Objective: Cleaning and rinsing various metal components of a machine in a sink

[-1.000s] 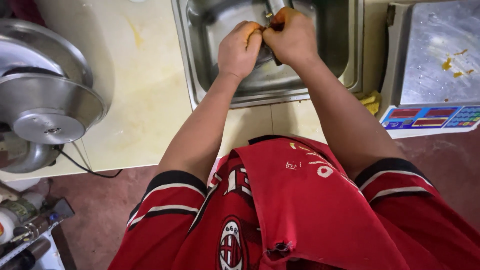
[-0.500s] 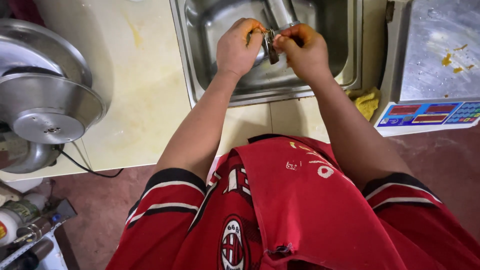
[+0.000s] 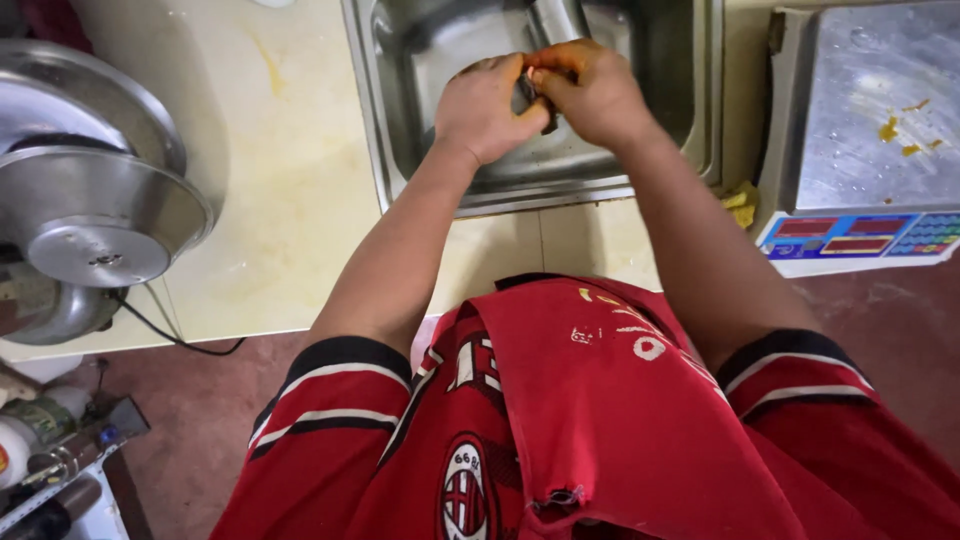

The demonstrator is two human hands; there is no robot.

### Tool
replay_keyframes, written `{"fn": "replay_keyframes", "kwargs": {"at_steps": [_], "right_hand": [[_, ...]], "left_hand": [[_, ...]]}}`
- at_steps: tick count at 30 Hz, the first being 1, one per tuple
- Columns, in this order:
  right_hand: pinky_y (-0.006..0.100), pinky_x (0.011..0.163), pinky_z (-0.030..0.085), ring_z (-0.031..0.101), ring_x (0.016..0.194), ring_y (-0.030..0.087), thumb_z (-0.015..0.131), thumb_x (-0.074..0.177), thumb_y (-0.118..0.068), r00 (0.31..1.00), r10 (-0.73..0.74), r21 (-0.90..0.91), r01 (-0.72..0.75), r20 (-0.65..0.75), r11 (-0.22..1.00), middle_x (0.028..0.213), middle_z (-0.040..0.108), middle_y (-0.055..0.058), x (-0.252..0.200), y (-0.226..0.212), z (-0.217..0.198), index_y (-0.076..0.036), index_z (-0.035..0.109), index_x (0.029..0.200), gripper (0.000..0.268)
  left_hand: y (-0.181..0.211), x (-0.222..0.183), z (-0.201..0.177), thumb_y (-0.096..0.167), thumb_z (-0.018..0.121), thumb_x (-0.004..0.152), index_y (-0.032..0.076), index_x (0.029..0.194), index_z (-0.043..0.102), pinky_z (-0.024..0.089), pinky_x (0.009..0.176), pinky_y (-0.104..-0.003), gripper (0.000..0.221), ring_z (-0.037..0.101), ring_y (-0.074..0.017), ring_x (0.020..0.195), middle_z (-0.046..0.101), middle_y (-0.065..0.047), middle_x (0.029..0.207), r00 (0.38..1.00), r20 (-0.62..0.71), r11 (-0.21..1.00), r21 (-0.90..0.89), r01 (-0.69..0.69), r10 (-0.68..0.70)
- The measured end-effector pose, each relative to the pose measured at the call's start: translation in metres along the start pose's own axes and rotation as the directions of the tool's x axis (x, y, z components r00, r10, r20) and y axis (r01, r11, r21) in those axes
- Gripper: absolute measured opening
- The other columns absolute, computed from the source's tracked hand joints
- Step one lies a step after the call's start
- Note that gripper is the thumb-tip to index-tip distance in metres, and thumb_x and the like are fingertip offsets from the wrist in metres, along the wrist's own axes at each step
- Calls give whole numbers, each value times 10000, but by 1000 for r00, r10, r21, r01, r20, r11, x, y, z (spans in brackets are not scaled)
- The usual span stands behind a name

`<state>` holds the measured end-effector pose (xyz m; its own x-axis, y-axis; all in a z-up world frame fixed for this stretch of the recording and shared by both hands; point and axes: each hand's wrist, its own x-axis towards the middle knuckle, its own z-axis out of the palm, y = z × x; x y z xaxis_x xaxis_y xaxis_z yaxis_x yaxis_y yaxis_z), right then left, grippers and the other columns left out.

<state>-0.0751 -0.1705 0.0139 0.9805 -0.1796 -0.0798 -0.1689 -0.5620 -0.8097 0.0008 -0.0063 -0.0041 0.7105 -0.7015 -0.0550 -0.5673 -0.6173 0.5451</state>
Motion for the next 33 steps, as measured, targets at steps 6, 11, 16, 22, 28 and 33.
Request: {"fn": "replay_keyframes", "kwargs": {"at_steps": [6, 11, 16, 22, 28, 33], "right_hand": [[435, 825, 470, 609, 947, 323, 557, 1002, -254, 989, -135, -162, 142, 56, 976, 971, 658, 168, 20, 11, 5, -76, 721, 1044, 245], [439, 746, 496, 677, 872, 325, 582, 976, -339, 994, 108, -193, -106, -1, 976, 952, 728, 144, 40, 33, 17, -110, 738, 1046, 286], [165, 631, 598, 736, 696, 46, 740, 920, -139, 891, 453, 482, -409, 26, 775, 794, 739, 30, 32, 13, 0, -144, 660, 1041, 146], [260, 700, 538, 719, 787, 78, 630, 905, -240, 989, 138, -18, -138, 52, 990, 859, 782, -45, 34, 15, 9, -178, 763, 960, 157], [540, 671, 423, 617, 808, 422, 521, 1012, -281, 980, -178, -296, 195, 85, 935, 891, 696, 217, 23, 11, 2, -55, 711, 933, 305], [306, 873, 497, 665, 962, 189, 643, 923, -193, 992, -115, -54, 117, 41, 992, 1042, 701, 65, 12, 15, -3, -154, 777, 1066, 200]], "left_hand": [[5, 1, -4, 686, 636, 714, 169, 1022, 689, 528, 720, -475, 605, 672, -342, 871, 735, -87, 936, 996, 60, 996, 57, 63, -67], [10, 0, -9, 650, 640, 700, 179, 992, 713, 538, 719, -474, 558, 683, -353, 856, 745, -90, 906, 994, 74, 996, 51, 76, -80], [3, 3, -2, 656, 656, 695, 152, 994, 706, 527, 733, -485, 588, 679, -369, 897, 736, -126, 961, 994, 89, 995, 77, 57, -64], [6, 3, -7, 702, 660, 722, 186, 1032, 731, 538, 717, -495, 605, 690, -368, 855, 749, -106, 904, 995, 71, 997, 47, 66, -69], [11, 2, -15, 629, 682, 628, 170, 1009, 723, 527, 712, -456, 598, 677, -344, 873, 732, -106, 916, 985, 112, 991, 27, 127, -130], [12, 1, -13, 670, 672, 650, 197, 1022, 730, 523, 705, -444, 604, 679, -330, 853, 727, -85, 891, 987, 104, 992, 32, 124, -127]]}}
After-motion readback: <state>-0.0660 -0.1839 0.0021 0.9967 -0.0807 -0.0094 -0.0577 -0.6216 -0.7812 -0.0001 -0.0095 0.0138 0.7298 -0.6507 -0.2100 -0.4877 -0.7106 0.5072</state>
